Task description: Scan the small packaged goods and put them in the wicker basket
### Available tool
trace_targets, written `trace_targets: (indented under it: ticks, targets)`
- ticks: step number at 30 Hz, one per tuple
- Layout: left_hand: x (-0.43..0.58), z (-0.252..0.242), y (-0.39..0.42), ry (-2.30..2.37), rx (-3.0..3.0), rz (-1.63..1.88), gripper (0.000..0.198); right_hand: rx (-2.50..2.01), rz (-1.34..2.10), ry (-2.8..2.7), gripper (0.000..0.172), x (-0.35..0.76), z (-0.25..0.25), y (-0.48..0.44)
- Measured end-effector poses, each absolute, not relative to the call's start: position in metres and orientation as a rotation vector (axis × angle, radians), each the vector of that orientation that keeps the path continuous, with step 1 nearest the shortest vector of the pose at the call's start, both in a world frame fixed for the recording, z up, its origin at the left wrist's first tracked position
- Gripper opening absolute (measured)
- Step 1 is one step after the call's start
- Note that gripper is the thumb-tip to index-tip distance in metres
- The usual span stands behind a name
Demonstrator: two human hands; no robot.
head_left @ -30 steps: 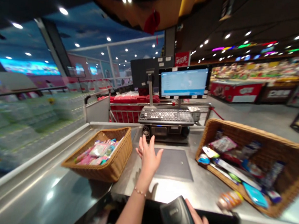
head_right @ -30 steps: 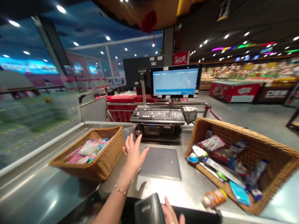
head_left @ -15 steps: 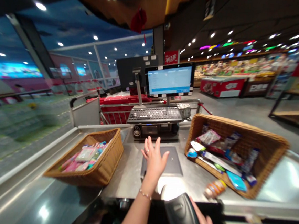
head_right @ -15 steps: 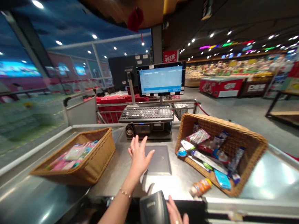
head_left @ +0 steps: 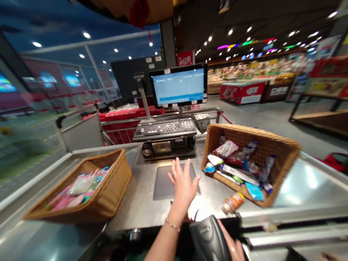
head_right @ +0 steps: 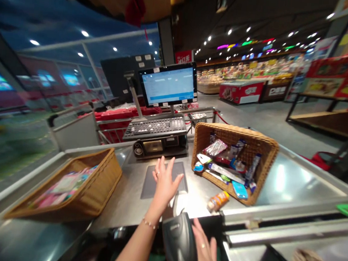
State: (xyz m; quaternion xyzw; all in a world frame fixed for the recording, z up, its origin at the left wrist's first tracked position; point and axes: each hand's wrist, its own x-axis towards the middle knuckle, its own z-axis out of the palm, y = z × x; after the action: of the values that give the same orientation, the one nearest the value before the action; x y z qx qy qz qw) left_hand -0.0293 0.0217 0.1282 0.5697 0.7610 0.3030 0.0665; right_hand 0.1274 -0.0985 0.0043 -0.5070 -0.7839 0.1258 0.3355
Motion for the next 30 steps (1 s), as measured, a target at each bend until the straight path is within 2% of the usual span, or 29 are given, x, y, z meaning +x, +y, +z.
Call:
trace_targets:
  ticks: [2, 6, 11, 16, 23, 30]
  targets:
    - [-0.023, 0.126, 0.022, 2.272, 1.733, 0.901, 0.063, -1.223, 0.236, -2.141, 0.073, 0.135, 0.003, -0.098]
    - [-0.009, 0.118, 0.021, 2.217, 1.77, 0.876, 0.063, -1.371, 0.275, -2.053, 0.067, 0.144, 0.008, -0.1]
    - [0.008, 0.108, 0.021, 2.143, 1.804, 0.829, 0.062, -1.346, 0.166, -2.143, 0.071, 0.156, 0.009, -0.103]
    - [0.024, 0.104, 0.022, 2.076, 1.813, 0.781, 0.063, -1.383, 0.088, -2.129, 0.061, 0.162, 0.006, -0.105]
    - [0.043, 0.093, 0.024, 1.973, 1.847, 0.728, 0.066, -1.466, 0.18, -2.057, 0.058, 0.167, 0.006, -0.108]
    - [0.063, 0.069, 0.026, 1.914, 1.894, 0.567, 0.043, -1.459, 0.134, -2.1, 0.051, 0.173, 0.008, -0.107]
